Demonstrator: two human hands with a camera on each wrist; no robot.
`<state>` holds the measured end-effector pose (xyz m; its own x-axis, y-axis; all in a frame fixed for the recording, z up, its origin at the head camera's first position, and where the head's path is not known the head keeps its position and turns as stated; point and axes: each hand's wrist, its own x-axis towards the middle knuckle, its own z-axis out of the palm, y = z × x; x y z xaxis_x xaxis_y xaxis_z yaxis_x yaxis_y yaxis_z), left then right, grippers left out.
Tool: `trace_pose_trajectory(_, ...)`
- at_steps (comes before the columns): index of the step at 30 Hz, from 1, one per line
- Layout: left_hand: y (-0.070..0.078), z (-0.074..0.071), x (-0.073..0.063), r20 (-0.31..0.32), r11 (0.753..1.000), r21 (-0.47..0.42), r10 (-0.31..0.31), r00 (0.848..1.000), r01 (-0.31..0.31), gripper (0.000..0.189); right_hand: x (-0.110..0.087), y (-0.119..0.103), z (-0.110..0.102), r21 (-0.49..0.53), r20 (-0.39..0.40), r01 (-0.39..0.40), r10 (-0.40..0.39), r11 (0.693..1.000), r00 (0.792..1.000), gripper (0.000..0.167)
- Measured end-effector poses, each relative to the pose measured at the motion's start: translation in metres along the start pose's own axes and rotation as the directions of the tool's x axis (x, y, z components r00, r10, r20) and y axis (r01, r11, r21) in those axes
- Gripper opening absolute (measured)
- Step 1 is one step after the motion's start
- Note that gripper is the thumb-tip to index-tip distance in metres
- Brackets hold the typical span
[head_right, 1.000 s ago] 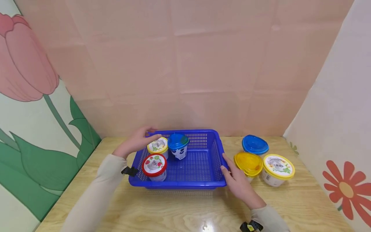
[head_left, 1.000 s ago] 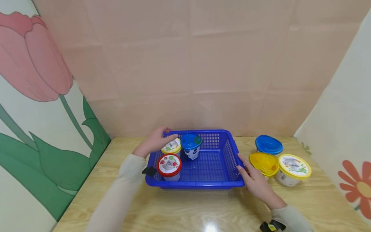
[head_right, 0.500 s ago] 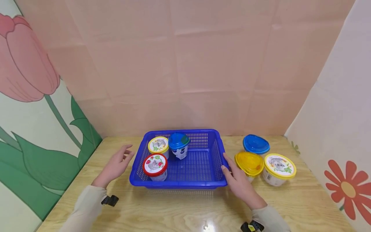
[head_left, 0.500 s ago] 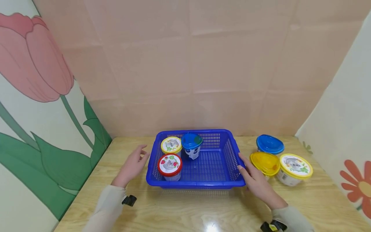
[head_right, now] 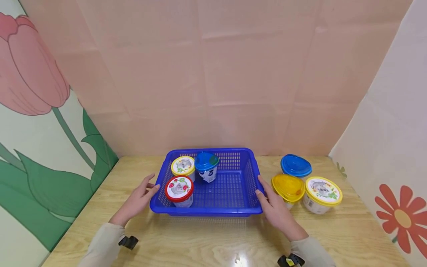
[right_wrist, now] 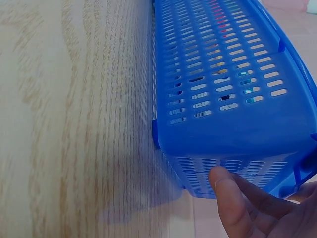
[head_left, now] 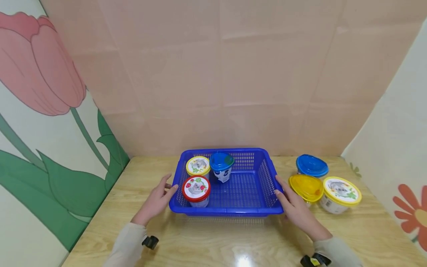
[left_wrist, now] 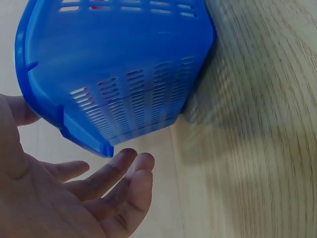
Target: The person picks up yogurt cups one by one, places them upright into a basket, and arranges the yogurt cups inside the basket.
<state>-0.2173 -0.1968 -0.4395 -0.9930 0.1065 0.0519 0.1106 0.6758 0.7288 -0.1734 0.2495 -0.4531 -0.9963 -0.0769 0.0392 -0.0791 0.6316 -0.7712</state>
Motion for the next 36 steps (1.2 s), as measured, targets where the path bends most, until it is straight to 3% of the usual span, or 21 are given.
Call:
trace_pose_trajectory(5,-0.002,0.002,0.001,0.021,0.999,-0.014,0.032,0.999,-0.032,0.068,-0.001,-0.001,0.001,0.002,0.004,-0.015,0.015,1.0,1.0,0.064)
trace_pose_trajectory(14,-0.007,0.005,0.003,0.055,0.997,-0.064,0.041,0.998,-0.037,0.064,0.002,-0.001,-0.001,-0.003,0.011,-0.007,0.007,1.0,1.0,0.064)
trace_pose_trajectory(30,-0.009,0.012,0.004,0.065,0.997,-0.056,0.058,0.996,-0.055,0.062,0.001,-0.003,-0.002,-0.016,0.029,-0.016,0.016,1.0,0.999,0.065)
trace_pose_trajectory(36,-0.01,0.013,0.004,0.073,0.994,-0.093,0.064,0.995,-0.057,0.066,-0.001,-0.001,0.0,-0.011,0.013,-0.003,0.003,1.0,1.0,0.064)
